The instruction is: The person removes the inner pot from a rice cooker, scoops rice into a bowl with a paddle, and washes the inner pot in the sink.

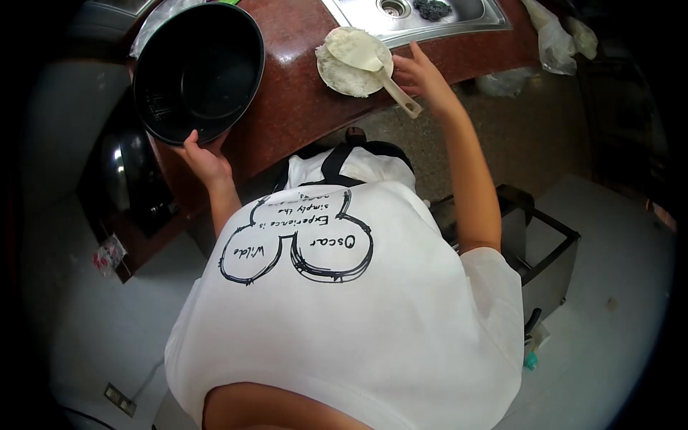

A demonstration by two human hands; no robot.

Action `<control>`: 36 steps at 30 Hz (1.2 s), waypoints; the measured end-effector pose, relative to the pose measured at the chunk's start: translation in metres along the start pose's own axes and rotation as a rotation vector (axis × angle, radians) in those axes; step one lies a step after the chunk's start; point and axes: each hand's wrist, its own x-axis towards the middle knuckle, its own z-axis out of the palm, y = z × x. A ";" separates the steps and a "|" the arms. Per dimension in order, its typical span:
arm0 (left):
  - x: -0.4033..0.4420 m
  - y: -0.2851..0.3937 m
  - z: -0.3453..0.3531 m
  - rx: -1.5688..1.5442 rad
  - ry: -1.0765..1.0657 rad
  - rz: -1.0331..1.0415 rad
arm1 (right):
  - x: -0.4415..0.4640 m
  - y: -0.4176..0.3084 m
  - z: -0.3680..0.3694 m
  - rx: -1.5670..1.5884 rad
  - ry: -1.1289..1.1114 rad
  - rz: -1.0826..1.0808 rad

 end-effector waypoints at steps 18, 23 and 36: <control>-0.016 0.005 -0.019 0.024 0.129 0.035 | 0.059 -0.006 0.013 -0.037 -0.294 0.374; -0.017 0.008 -0.021 0.040 0.133 0.045 | 0.050 -0.017 0.025 -0.083 -0.257 0.275; -0.031 0.019 -0.044 -0.012 0.326 0.059 | 0.069 -0.056 0.081 -0.269 -0.327 0.256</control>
